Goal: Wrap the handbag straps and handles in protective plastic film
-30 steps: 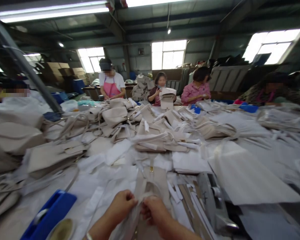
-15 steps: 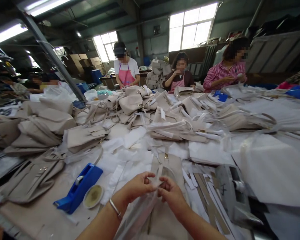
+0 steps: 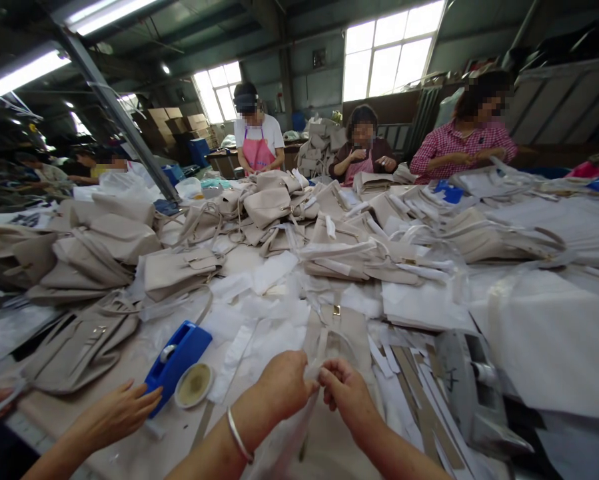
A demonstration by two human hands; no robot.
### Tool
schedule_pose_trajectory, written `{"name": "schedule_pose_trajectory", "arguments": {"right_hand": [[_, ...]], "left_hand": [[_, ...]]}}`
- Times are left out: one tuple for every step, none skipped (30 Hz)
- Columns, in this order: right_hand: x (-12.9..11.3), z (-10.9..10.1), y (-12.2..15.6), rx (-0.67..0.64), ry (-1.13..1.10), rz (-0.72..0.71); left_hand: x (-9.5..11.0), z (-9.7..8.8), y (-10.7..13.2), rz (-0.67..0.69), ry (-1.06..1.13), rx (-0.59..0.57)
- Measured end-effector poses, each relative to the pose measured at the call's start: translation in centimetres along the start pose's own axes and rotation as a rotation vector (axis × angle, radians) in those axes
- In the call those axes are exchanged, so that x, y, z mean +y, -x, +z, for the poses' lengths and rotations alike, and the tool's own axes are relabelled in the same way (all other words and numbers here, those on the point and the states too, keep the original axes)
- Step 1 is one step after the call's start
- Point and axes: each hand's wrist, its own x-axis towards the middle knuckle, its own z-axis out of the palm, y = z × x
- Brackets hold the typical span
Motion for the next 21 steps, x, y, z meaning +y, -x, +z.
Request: {"name": "schedule_pose_trajectory", "arguments": {"right_hand": [[-0.1, -0.2, -0.1, 0.012, 0.016, -0.018], [-0.2, -0.5, -0.1, 0.01, 0.042, -0.032], [-0.3, -0.7, -0.2, -0.002, 0.073, -0.039], [-0.5, -1.0, -0.2, -0.02, 0.104, -0.039], [-0.6, -1.3, -0.2, -0.042, 0.127, -0.031], [-0.8, -1.6, -0.1, -0.063, 0.136, -0.02], [-0.9, -1.9, 0.0, -0.078, 0.13, -0.013], [-1.0, -2.2, 0.1, -0.093, 0.109, -0.012], [-1.0, -2.4, 0.2, -0.108, 0.078, -0.016], [-0.9, -2.7, 0.3, -0.119, 0.043, -0.022], [-0.8, -2.9, 0.4, -0.122, 0.003, -0.025], [-0.6, -3.0, 0.5, -0.119, -0.036, -0.023], [-0.5, -3.1, 0.7, -0.116, -0.071, -0.016], [-0.4, -3.1, 0.8, -0.117, -0.099, -0.005], [-0.3, -3.1, 0.9, -0.122, -0.123, 0.007], [-0.3, -3.0, 1.0, -0.128, -0.145, 0.017], [-0.3, -2.9, 1.2, -0.134, -0.169, 0.023], [-0.4, -2.9, 1.3, -0.137, -0.193, 0.029], [-0.6, -2.8, 1.4, -0.14, -0.216, 0.034], [-0.8, -2.8, 1.5, -0.143, -0.232, 0.038], [-1.0, -2.8, 1.6, -0.146, -0.238, 0.041]], "left_hand": [[0.3, 0.3, 0.2, 0.0, 0.035, 0.004], [0.6, 0.6, 0.5, -0.008, 0.074, 0.009], [0.9, 0.9, 0.7, -0.019, 0.117, 0.017], [1.1, 1.1, 0.9, -0.03, 0.163, 0.028], [1.3, 1.3, 1.1, -0.038, 0.221, 0.032], [1.5, 1.4, 1.4, -0.05, 0.298, 0.015], [1.7, 1.5, 1.6, -0.067, 0.398, -0.032], [1.8, 1.5, 1.7, -0.088, 0.527, -0.102], [2.0, 1.4, 1.9, -0.116, 0.681, -0.18], [2.1, 1.4, 2.0, -0.158, 0.846, -0.255], [2.1, 1.4, 2.0, -0.208, 1.002, -0.307], [2.1, 1.5, 2.1, -0.252, 1.129, -0.327], [2.1, 1.6, 2.0, -0.281, 1.216, -0.322], [1.9, 1.9, 1.9, -0.299, 1.258, -0.31], [1.7, 2.3, 1.8, -0.305, 1.254, -0.295], [1.5, 2.8, 1.6, -0.302, 1.219, -0.271], [1.2, 3.3, 1.5, -0.296, 1.168, -0.242], [1.0, 3.9, 1.2, -0.291, 1.113, -0.21], [0.8, 4.4, 1.0, -0.281, 1.053, -0.17], [0.6, 4.9, 0.8, -0.256, 0.991, -0.125], [0.4, 5.3, 0.7, -0.22, 0.94, -0.08]]}}
